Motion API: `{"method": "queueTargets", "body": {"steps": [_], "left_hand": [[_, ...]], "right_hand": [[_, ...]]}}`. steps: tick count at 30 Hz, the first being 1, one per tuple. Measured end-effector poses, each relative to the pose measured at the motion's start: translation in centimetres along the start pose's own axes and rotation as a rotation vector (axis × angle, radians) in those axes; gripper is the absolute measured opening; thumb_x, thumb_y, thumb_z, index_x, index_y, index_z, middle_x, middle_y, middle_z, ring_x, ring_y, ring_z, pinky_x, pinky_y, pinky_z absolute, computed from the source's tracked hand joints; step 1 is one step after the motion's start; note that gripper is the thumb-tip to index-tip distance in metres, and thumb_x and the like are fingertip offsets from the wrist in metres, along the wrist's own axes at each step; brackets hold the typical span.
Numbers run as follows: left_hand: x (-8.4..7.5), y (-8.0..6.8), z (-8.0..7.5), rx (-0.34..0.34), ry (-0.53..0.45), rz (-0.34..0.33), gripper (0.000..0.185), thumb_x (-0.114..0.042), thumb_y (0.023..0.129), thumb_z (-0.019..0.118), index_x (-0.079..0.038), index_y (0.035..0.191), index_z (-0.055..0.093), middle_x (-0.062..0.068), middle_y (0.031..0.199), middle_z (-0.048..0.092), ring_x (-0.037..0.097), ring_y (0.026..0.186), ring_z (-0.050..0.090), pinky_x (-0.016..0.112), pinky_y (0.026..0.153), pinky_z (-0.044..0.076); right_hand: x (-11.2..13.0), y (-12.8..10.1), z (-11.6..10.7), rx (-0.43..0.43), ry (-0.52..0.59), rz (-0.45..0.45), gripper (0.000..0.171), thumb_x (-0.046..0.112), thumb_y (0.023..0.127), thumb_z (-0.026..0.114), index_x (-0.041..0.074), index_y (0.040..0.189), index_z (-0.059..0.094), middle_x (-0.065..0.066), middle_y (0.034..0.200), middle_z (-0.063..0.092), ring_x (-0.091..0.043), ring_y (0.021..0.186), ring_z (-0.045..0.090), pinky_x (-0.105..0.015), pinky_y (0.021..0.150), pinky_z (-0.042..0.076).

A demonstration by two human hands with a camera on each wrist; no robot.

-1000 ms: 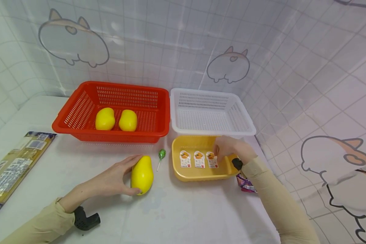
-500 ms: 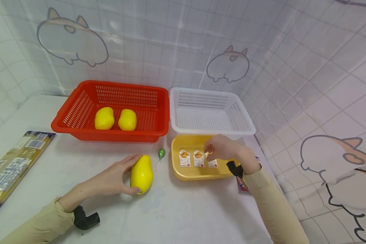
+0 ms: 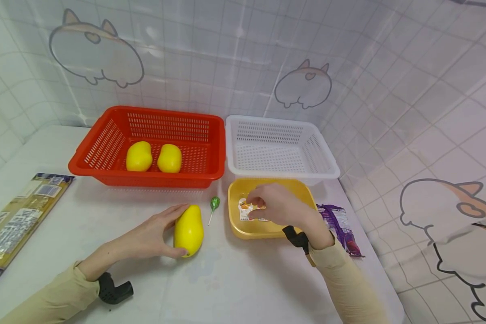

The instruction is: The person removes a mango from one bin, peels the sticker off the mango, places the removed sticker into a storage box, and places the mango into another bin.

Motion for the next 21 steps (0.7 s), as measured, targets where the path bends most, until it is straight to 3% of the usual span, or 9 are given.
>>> {"method": "queueTargets", "body": {"steps": [5,14,21], "left_hand": [[0.0,0.1,0.0,0.000,-0.009,0.006,0.113,-0.050,0.069,0.086,-0.007,0.157,0.029,0.013,0.162,0.029,0.034,0.144,0.036,0.057,0.114,0.037],[-0.1,0.0,-0.1,-0.011,-0.012,0.015,0.113,-0.050,0.069,0.086,-0.008,0.157,0.030,0.013,0.162,0.030,0.034,0.143,0.037,0.058,0.114,0.037],[-0.3,-0.1,-0.2,-0.033,0.021,0.051,0.112,-0.052,0.070,0.084,-0.005,0.156,0.031,0.014,0.160,0.033,0.035,0.141,0.040,0.058,0.113,0.037]], "right_hand": [[1.0,0.6,0.9,-0.033,0.031,-0.016,0.029,0.026,0.085,0.081,0.011,0.109,0.072,0.002,0.096,0.069,-0.015,0.086,0.062,-0.031,0.080,0.057],[2.2,1.5,2.3,-0.059,0.154,0.058,0.040,0.026,0.087,0.079,0.005,0.119,0.067,-0.005,0.105,0.069,-0.018,0.092,0.063,-0.039,0.085,0.058],[3.3,2.0,3.4,-0.088,0.298,0.109,0.045,0.027,0.087,0.079,0.011,0.126,0.062,-0.002,0.112,0.066,-0.019,0.099,0.064,-0.036,0.087,0.058]]}}
Point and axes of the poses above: each hand's wrist, its own y-axis towards the middle knuckle, its own z-axis out of the palm, x = y × z, the point moved 6 cm from there along y, towards the middle knuckle
